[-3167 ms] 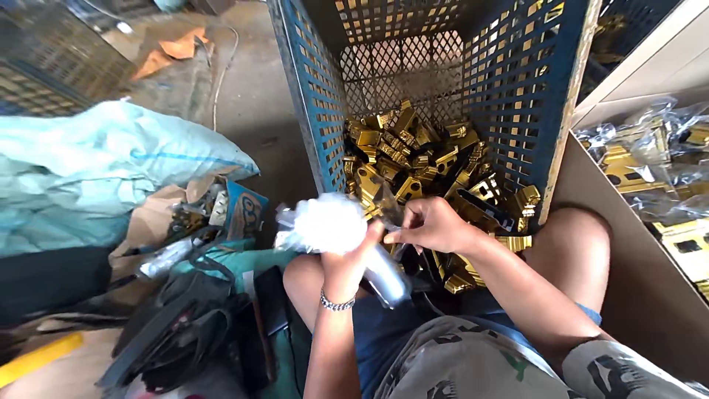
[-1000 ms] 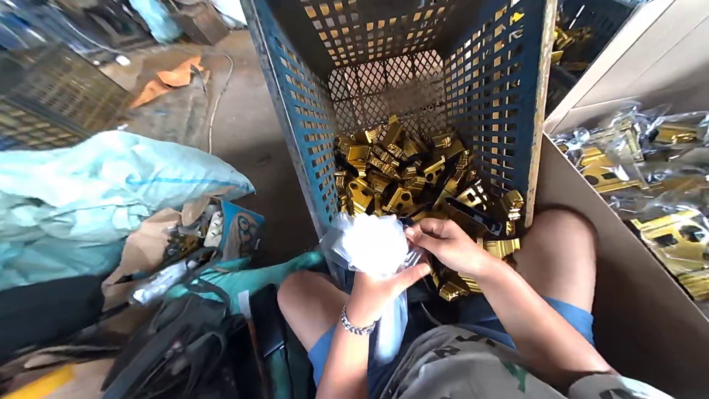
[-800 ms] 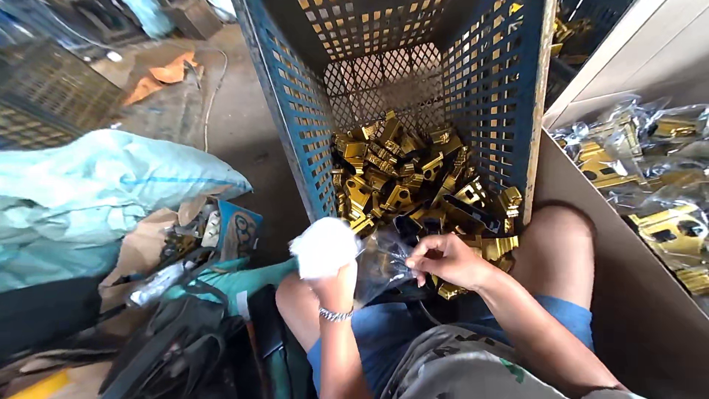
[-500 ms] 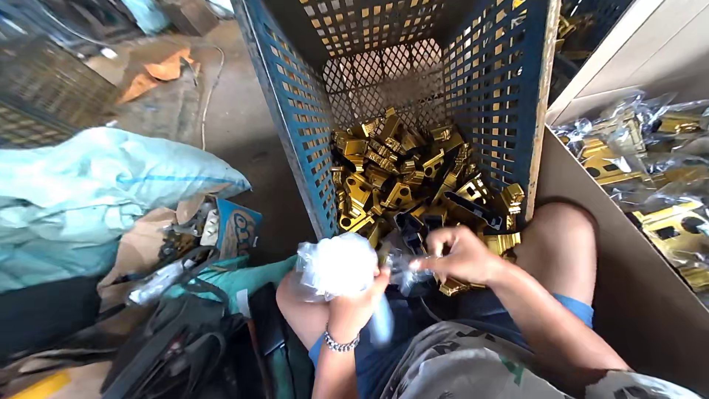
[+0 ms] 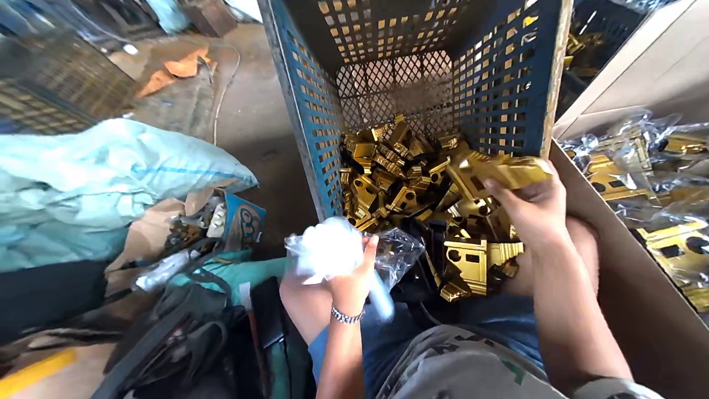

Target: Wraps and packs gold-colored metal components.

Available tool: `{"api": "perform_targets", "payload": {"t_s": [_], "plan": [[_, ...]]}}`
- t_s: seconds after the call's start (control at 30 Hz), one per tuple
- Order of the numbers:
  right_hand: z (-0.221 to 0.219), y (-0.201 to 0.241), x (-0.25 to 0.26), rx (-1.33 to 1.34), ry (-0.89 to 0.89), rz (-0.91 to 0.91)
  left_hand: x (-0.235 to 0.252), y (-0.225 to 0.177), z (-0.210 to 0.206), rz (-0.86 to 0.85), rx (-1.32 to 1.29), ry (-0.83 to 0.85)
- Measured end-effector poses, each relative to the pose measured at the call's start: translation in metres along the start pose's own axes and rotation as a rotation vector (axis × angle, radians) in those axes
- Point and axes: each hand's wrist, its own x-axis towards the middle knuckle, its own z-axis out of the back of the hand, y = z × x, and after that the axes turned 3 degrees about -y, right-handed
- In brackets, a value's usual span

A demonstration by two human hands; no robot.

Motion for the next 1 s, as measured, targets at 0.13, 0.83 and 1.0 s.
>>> {"api": "perform_targets", "payload": {"t_s": [0.13,0.83,1.0], "plan": [[-0.036,0.023,-0.035,0.759,0.317,-0.437,-0.004,-0.02,-0.023,0.267,-0.231,0.003],[-0.075,0.008,-0.057,0.479,0.314,-0.535,-0.014,-0.036,-0.018,0.335,-0.403,0.268],[-0.044,-0.011,-0.045,0.742,0.031,-0.347,-0.004,-0.04,0.005,0.39,-0.524,0.306]]}}
